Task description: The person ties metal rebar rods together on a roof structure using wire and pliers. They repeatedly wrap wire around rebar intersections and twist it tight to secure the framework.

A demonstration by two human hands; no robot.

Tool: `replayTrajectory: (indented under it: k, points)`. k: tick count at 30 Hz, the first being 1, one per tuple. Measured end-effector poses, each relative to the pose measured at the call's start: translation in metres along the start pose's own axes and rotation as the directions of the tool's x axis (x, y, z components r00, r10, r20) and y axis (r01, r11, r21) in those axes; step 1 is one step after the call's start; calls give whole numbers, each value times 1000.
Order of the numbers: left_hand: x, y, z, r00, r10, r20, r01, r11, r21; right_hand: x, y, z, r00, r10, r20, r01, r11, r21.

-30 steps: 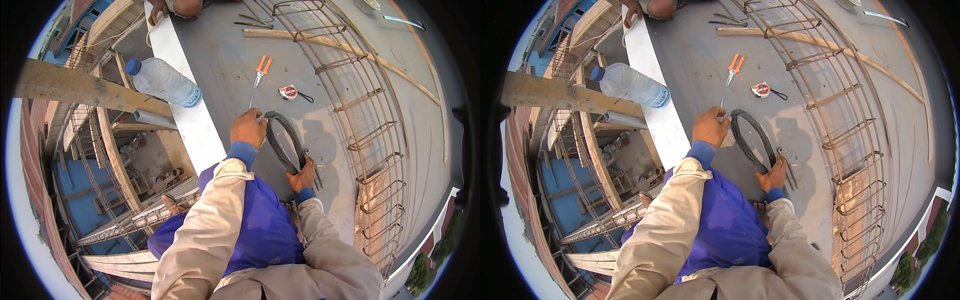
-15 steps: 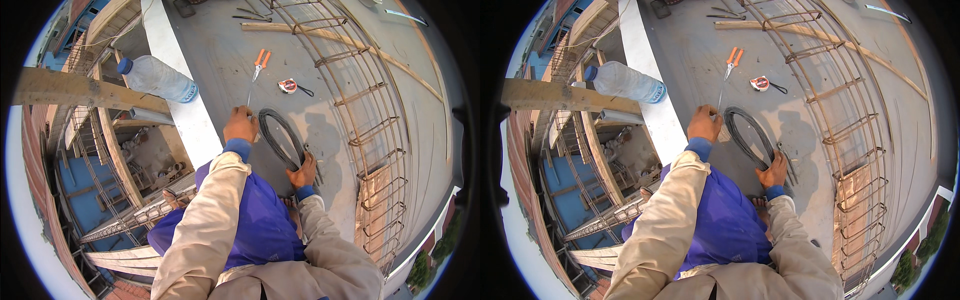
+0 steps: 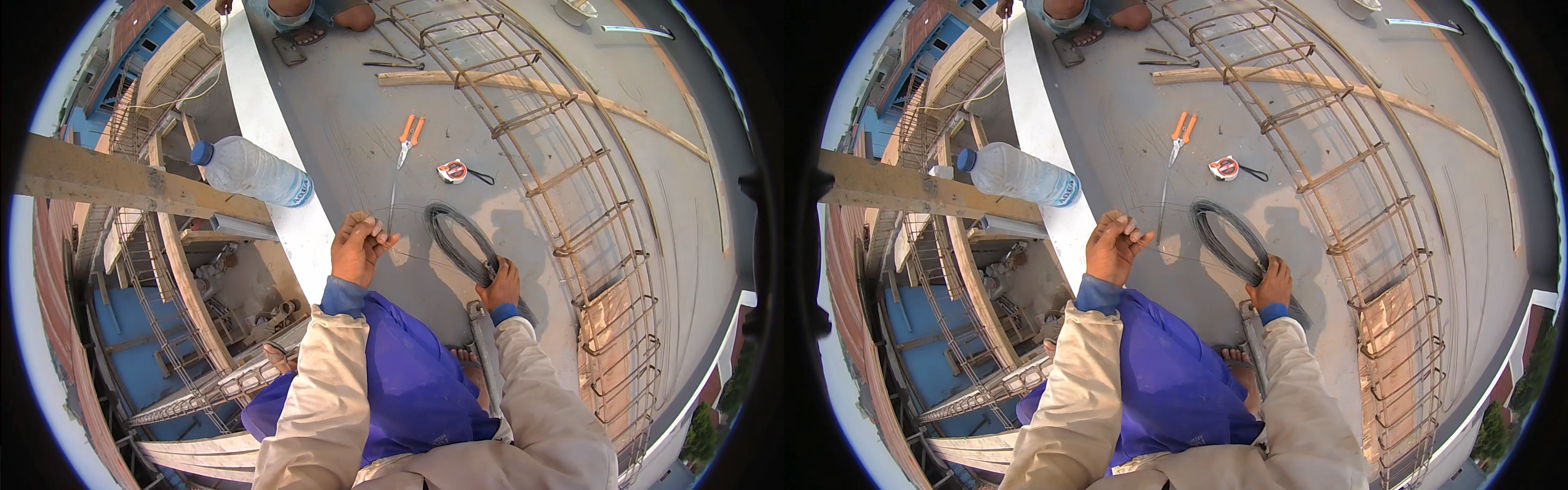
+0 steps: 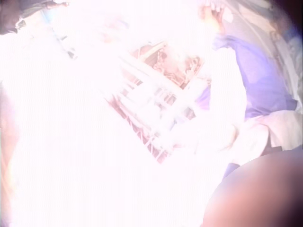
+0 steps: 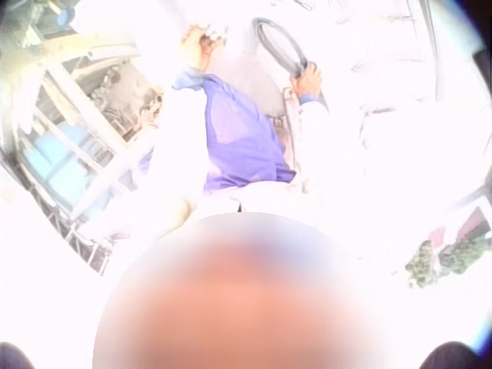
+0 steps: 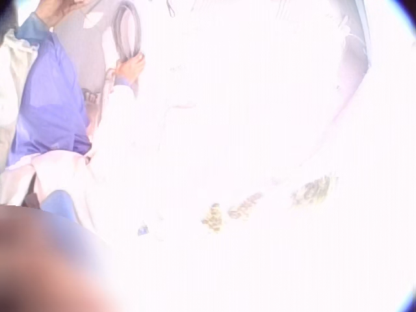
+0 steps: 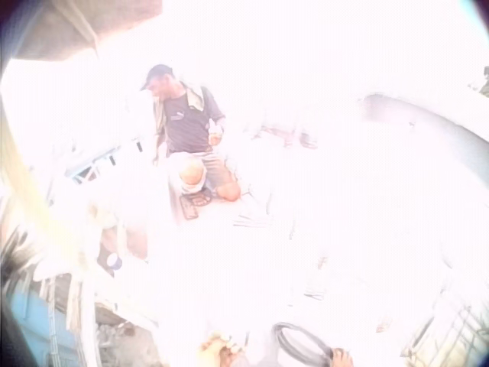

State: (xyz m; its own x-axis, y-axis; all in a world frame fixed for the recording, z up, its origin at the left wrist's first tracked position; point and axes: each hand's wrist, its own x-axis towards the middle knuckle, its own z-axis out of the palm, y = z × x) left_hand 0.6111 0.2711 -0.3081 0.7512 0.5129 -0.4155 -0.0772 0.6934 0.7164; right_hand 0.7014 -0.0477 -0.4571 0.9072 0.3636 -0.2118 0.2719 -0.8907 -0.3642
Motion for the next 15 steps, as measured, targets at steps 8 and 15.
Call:
replayTrajectory:
  k: [8,15]
  points:
    - [-105,52,12,966,247,79,-257,949,181,25,-21,-51,983,62,170,-46,995,-94]
    - [-203,120,45,803,595,-19,-574,782,242,2,-91,-224,906,-113,408,188,971,-149]
